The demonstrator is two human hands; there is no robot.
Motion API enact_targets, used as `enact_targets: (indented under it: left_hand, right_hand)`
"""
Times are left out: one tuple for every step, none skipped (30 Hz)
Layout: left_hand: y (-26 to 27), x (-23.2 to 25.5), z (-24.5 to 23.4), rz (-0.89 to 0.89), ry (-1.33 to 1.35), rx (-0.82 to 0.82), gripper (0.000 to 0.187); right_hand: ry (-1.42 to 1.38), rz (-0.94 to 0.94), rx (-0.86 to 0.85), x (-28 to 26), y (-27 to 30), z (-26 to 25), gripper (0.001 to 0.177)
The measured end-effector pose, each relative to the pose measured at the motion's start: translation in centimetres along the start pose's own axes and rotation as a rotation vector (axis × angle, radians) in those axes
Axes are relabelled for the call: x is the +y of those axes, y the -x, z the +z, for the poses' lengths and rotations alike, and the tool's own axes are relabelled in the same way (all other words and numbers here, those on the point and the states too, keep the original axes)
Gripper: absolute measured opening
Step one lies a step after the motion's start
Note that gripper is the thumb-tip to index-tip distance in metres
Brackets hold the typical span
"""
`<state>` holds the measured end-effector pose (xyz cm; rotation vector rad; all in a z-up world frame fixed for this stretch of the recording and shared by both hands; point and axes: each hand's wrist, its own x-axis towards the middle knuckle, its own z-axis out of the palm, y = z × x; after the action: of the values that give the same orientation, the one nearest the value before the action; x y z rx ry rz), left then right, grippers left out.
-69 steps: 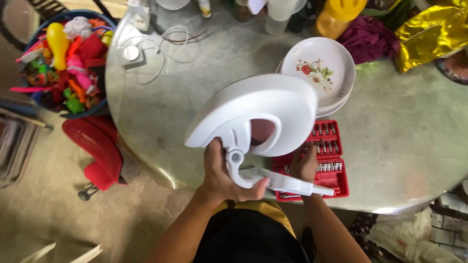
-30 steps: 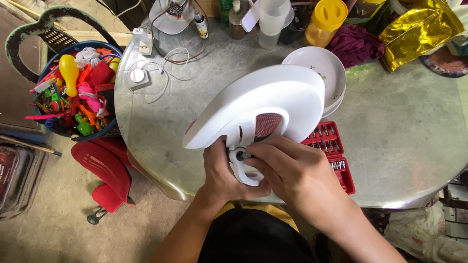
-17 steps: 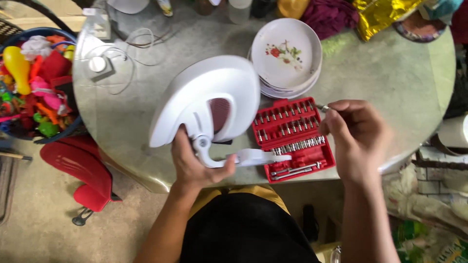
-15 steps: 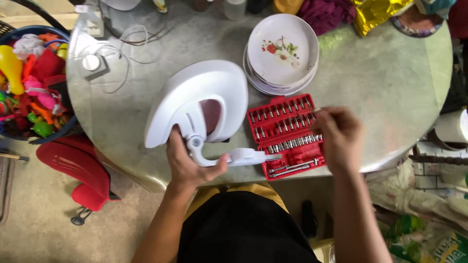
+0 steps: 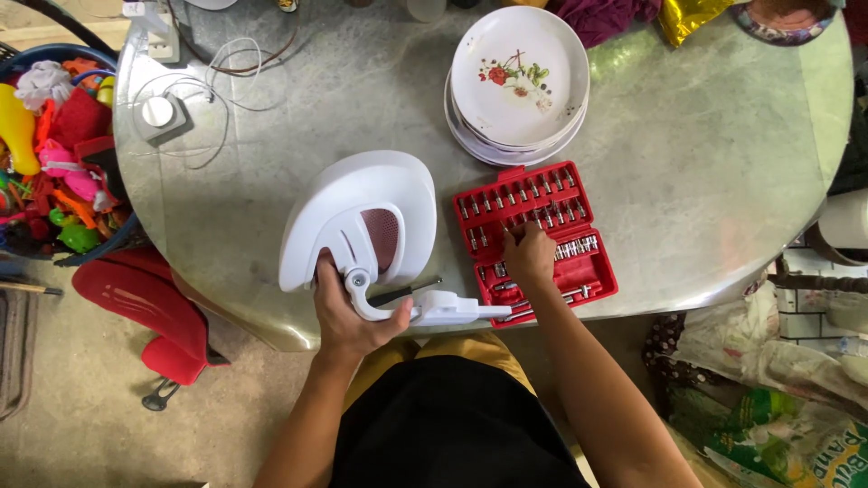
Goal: The person is assembling a pink and white office chair, specifically attaching the headrest and backrest components using a screwdriver.
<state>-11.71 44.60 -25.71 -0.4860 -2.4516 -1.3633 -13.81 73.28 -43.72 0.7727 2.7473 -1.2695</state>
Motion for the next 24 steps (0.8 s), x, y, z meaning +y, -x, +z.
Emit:
enact_targets:
  left_hand:
    - [0.2, 0.1, -0.1, 0.000, -0.004, 0.002, 0.097]
    - [0.4, 0.1, -0.2, 0.004, -0.015, -0.003, 0.096]
    - [0.5, 0.1, -0.3, 0.009, -0.025, -0.008, 0.095]
    - [0.5, 0.0, -0.3, 0.010, -0.028, -0.004, 0.095]
    - [0.6, 0.0, -0.3, 0.007, -0.020, -0.010, 0.095]
    - [0.7, 0.0, -0.4, 0.004, -0.012, -0.016, 0.095]
    - [0.8, 0.0, -0.4, 0.001, -0.012, -0.014, 0.095]
    - [0.9, -0.1, -0.3, -0.006, -0.005, -0.019, 0.095]
    - [1.0, -0.1, -0.3, -0.012, 0.003, -0.025, 0.094]
    - [0.9, 0.1, -0.3, -0.012, 0.003, -0.023, 0.094]
    - [0.8, 0.3, -0.4, -0.018, -0.001, -0.023, 0.095]
    - [0.7, 0.6, -0.4, -0.023, -0.005, -0.024, 0.095]
    - [0.8, 0.5, -0.5, -0.024, -0.007, -0.023, 0.095]
    - [0.9, 0.5, -0.5, -0.043, -0.007, -0.027, 0.094]
    - [0.9, 0.4, -0.5, -0.061, -0.004, -0.034, 0.094]
    - [1.1, 0.4, -0.7, -0.060, -0.004, -0.036, 0.094]
    - [1.1, 0.4, -0.7, -0.062, -0.003, -0.034, 0.093]
    - [1.1, 0.3, -0.8, -0.063, -0.002, -0.032, 0.093]
    - [1.0, 0.3, -0.9, -0.056, 0.006, -0.035, 0.093]
    - [0.9, 0.3, -1.1, -0.036, 0.003, -0.026, 0.093]
    - [0.9, 0.4, -1.2, -0.020, -0.004, -0.010, 0.093]
    - [0.6, 0.0, -1.1, -0.018, 0.000, -0.006, 0.093]
    - [0.7, -0.2, -1.2, -0.027, -0.003, -0.007, 0.093]
    - [0.9, -0.4, -1.3, -0.037, -0.007, -0.007, 0.093]
  right_hand:
    - [-0.002, -0.003, -0.003, 0.0, -0.2, 0.2, 0.020]
    - [0.078, -0.012, -0.003, -0.1, -0.4, 0.4, 0.020]
    - [0.158, -0.023, -0.002, -0.1, -0.8, 0.5, 0.020]
    - [0.157, -0.028, -0.003, -0.6, -1.1, 0.3, 0.020]
    - [0.227, 0.003, -0.049, -1.0, -1.4, 0.0, 0.017]
    - [0.298, 0.034, -0.094, -1.4, -1.6, -0.2, 0.015]
    - [0.300, 0.032, -0.097, -1.5, -1.9, -0.4, 0.015]
    - [0.314, 0.055, -0.139, -1.7, -2.2, -0.6, 0.016]
    - [0.327, 0.079, -0.180, -1.9, -2.5, -0.9, 0.017]
    - [0.328, 0.078, -0.180, -1.6, -3.0, -0.8, 0.017]
    - [0.380, 0.087, -0.207, -1.5, -3.5, -0.6, 0.019]
    - [0.431, 0.095, -0.233, -1.3, -3.9, -0.4, 0.022]
    - [0.431, 0.093, -0.235, -1.3, -4.3, -0.6, 0.022]
    - [0.458, 0.147, -0.290, -1.3, -4.7, -0.7, 0.031]
    - [0.484, 0.205, -0.342, -1.3, -5.0, -1.0, 0.041]
    - [0.483, 0.206, -0.342, -0.8, -5.3, -1.0, 0.041]
    - [0.564, 0.152, -0.349, -0.3, -5.7, -1.2, 0.053]
    - [0.645, 0.097, -0.357, 0.2, -6.1, -1.5, 0.066]
    - [0.646, 0.103, -0.348, 0.0, -5.7, -2.6, 0.066]
    - [0.561, 0.118, -0.360, -0.3, -5.3, -3.6, 0.060]
    - [0.480, 0.124, -0.377, -0.7, -5.1, -4.6, 0.054]
    - [0.483, 0.122, -0.372, 0.2, -5.2, -5.4, 0.054]
    - [0.437, 0.119, -0.273, 1.3, -4.7, -6.0, 0.051]
    - [0.391, 0.115, -0.175, 2.4, -4.1, -6.7, 0.049]
